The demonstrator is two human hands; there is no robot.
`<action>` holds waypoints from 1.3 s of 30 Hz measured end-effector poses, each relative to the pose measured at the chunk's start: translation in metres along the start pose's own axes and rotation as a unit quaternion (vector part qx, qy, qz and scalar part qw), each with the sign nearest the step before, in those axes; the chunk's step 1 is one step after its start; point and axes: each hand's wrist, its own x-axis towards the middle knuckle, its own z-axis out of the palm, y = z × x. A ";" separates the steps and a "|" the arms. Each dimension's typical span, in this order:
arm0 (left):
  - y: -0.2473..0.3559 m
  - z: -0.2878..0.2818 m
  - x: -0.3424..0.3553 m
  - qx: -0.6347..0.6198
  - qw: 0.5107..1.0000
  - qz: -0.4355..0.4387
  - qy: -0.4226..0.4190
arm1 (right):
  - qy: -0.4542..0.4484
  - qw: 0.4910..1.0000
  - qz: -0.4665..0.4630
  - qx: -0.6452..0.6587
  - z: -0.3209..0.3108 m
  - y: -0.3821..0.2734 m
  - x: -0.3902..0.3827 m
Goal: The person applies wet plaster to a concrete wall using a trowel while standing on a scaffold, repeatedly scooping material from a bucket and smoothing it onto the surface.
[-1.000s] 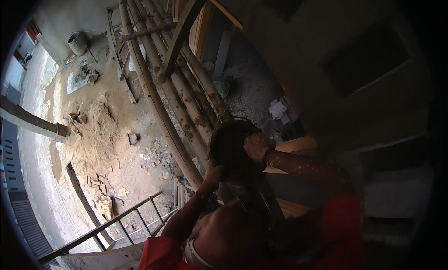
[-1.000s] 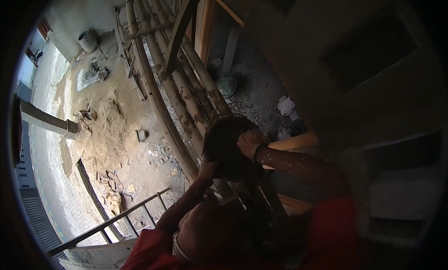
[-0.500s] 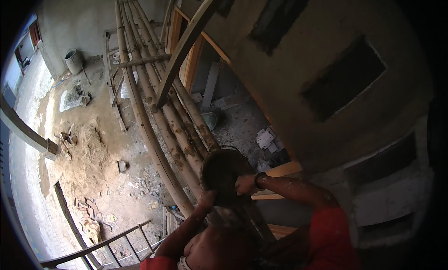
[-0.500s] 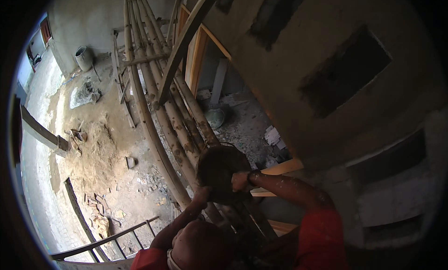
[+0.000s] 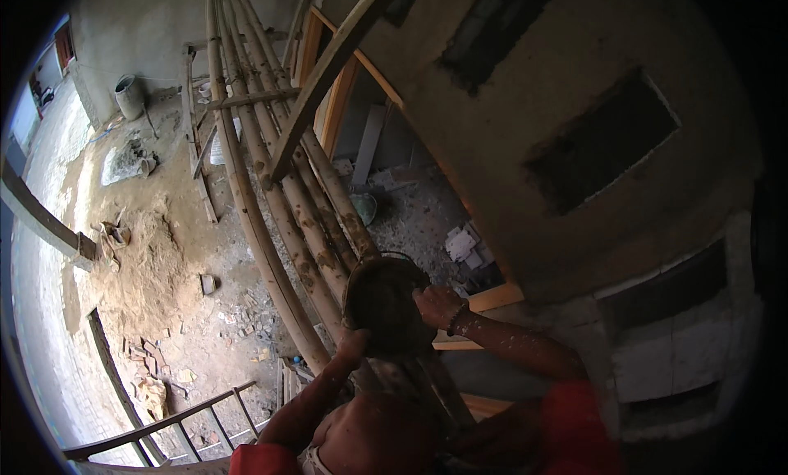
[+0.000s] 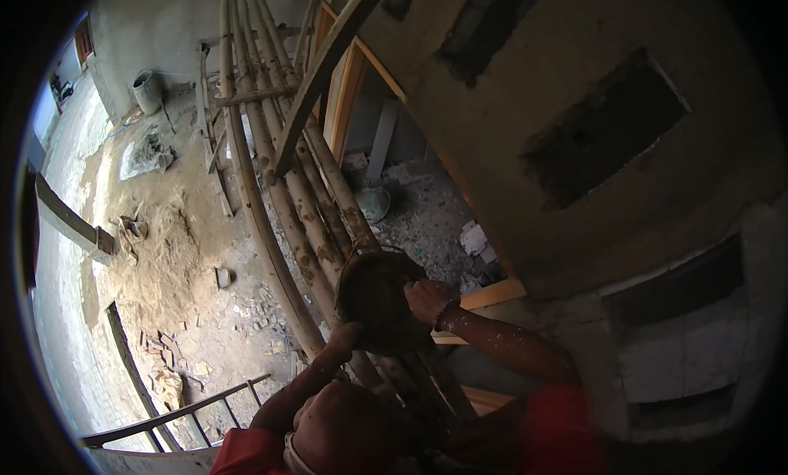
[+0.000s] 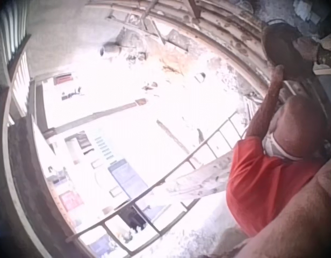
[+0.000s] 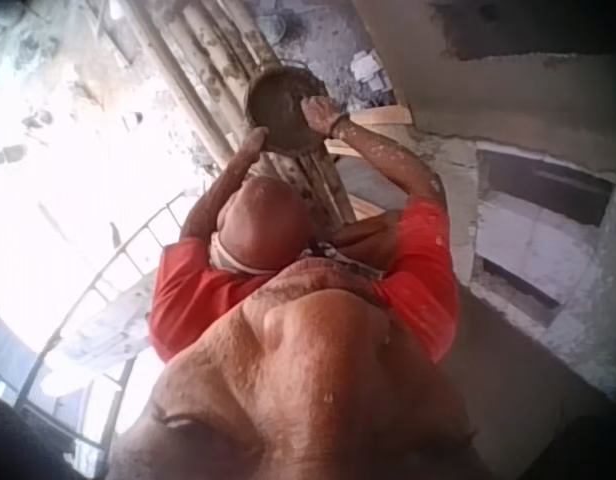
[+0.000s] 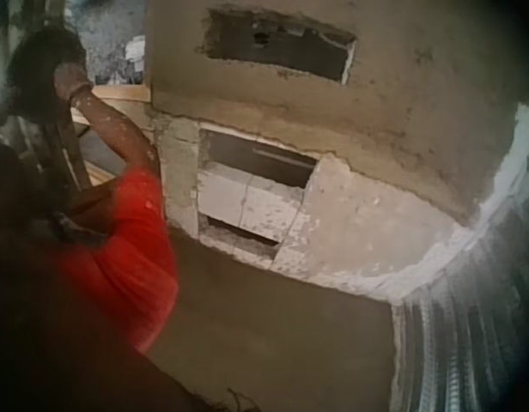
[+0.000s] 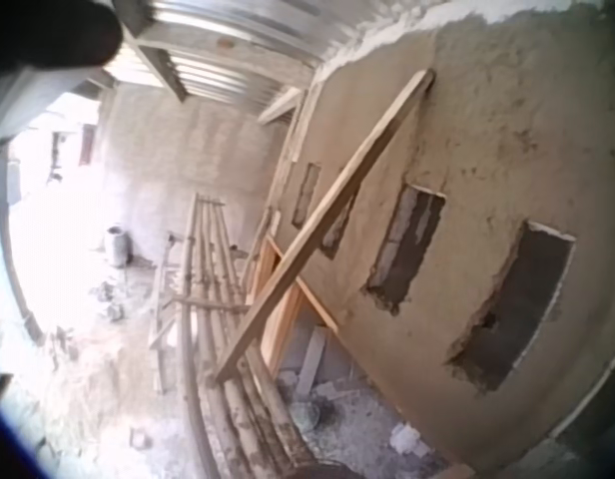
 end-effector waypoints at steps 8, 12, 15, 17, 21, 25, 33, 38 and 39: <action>-0.029 -0.001 0.015 -0.205 0.978 0.022 -0.004 | -0.130 0.983 -0.121 0.043 -0.037 -0.041 -0.014; -0.003 -0.010 -0.008 -0.136 0.990 -0.023 0.018 | -0.059 0.993 -0.099 0.021 -0.082 -0.027 -0.020; -0.016 -0.015 0.008 0.153 0.984 0.046 -0.077 | 0.036 0.997 -0.053 -0.039 -0.067 -0.022 -0.004; -0.041 -0.006 0.022 0.062 0.994 0.084 -0.042 | 0.021 0.992 -0.034 -0.122 -0.032 -0.019 0.016; -0.043 0.006 0.021 -0.085 0.983 0.164 -0.010 | -0.096 0.987 -0.071 -0.109 0.018 -0.012 0.034; -0.047 0.002 0.020 -0.083 0.984 0.158 -0.013 | -0.174 0.977 -0.109 -0.059 0.011 -0.009 0.032; -0.083 0.002 0.046 -0.044 0.989 0.144 0.008 | -0.303 0.899 0.053 0.312 -0.005 -0.036 0.000; -0.084 0.001 0.049 -0.098 0.990 0.090 0.045 | -0.120 0.967 -0.097 0.203 -0.032 -0.006 -0.017; -0.044 0.006 0.025 -0.117 0.992 0.023 0.043 | -0.040 0.982 -0.145 0.113 -0.039 0.006 -0.027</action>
